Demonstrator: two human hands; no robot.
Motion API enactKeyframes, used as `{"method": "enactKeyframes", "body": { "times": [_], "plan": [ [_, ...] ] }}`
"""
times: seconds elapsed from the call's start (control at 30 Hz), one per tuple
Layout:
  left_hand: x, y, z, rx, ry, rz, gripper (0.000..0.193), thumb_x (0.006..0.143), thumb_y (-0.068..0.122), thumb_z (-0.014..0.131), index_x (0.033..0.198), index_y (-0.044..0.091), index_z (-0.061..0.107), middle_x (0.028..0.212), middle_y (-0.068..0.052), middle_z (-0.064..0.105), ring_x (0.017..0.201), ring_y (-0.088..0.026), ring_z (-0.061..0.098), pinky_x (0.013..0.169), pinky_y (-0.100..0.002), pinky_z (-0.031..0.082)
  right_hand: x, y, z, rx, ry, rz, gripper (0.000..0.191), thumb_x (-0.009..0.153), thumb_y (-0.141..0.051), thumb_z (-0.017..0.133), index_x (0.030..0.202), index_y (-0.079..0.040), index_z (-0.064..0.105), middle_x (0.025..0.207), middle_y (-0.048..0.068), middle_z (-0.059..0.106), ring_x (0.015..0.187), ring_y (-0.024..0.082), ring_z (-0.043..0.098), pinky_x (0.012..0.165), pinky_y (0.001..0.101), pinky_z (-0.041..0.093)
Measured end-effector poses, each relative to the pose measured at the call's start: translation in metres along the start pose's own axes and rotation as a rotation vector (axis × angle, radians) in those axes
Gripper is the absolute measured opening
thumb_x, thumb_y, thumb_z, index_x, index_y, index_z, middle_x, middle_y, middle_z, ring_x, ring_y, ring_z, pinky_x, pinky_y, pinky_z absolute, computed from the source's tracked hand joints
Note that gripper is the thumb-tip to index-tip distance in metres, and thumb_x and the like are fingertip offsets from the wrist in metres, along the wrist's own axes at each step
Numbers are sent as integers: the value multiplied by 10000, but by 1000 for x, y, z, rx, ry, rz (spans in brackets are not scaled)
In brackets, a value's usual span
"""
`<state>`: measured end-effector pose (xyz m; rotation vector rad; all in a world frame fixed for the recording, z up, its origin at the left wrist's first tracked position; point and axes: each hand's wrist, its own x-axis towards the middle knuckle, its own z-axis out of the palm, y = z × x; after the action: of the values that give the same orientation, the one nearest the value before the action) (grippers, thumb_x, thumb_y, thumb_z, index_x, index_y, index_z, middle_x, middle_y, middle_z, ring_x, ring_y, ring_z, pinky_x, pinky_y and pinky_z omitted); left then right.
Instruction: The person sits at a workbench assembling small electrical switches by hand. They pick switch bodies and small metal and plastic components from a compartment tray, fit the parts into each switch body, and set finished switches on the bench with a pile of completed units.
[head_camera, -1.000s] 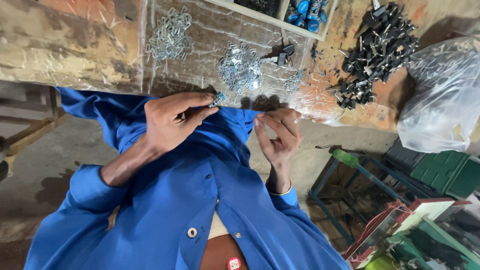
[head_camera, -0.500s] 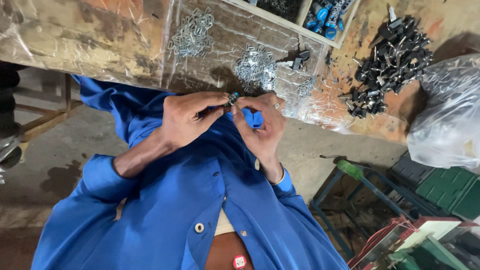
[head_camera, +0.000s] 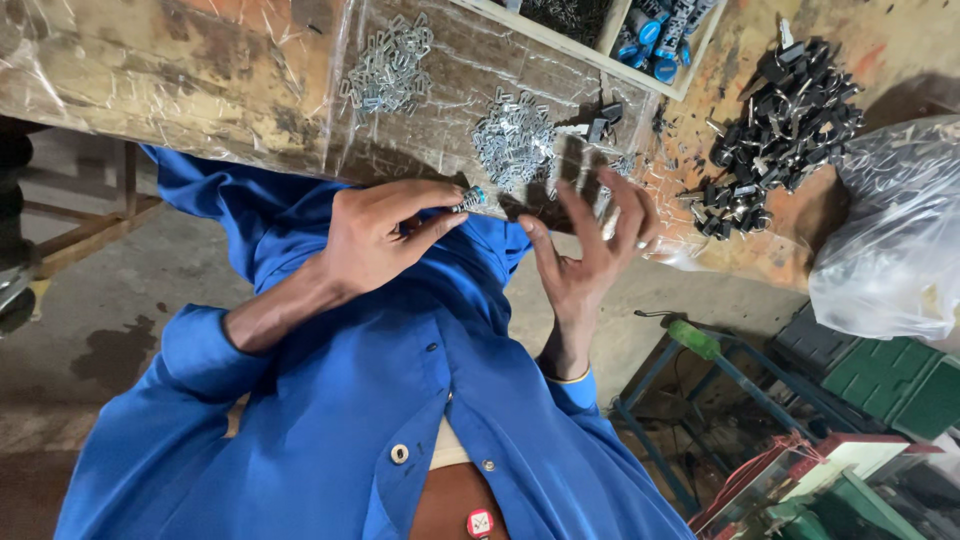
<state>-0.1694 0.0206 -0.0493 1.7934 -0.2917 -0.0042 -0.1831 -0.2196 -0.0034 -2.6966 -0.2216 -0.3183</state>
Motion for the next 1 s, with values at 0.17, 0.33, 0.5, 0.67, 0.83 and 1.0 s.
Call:
{"method": "enactKeyframes", "body": {
  "times": [0.17,0.33,0.5,0.67,0.83,1.0],
  "plan": [
    [2,3,0,-55,25,-82,313,902,75,848,1187,45,724,1128,-104,772,668,-131,712,560,-255,557,-12,7,7,-27,18,-137,294,811,-164,944,1064,-189,795,1190,-1,667,1155,279,537,1029,446,326],
    [2,3,1,-11,22,12,241,944,63,828,1166,69,735,1119,-86,762,782,-162,733,649,-279,580,-21,2,14,268,-39,-135,224,832,-41,881,1010,-123,773,1023,17,741,1009,218,657,1002,381,375],
    [1,3,1,10,7,-4,204,943,70,822,1133,74,746,1110,-77,762,786,-167,738,650,-284,582,-22,-19,31,534,19,86,196,892,33,818,1050,-25,717,996,62,775,1003,218,657,993,348,453],
    [0,-2,1,54,-13,60,223,935,70,812,1145,71,739,1143,-79,753,893,-208,771,729,-303,627,-15,-31,46,741,16,420,271,867,-18,843,1051,-41,645,962,61,803,825,118,750,663,246,444],
    [-5,-7,1,173,-17,174,251,922,53,799,1165,73,738,1167,-84,747,963,-247,771,761,-331,632,-2,-38,36,538,41,30,308,878,-8,852,1093,-67,638,909,42,731,846,140,650,961,323,416],
    [-4,-8,-1,154,-25,257,253,939,60,801,1179,86,724,1195,-84,741,997,-245,767,767,-325,632,16,-34,19,371,-136,191,445,754,-199,963,1120,-100,731,796,-27,659,709,144,504,841,312,383]
  ]
}}
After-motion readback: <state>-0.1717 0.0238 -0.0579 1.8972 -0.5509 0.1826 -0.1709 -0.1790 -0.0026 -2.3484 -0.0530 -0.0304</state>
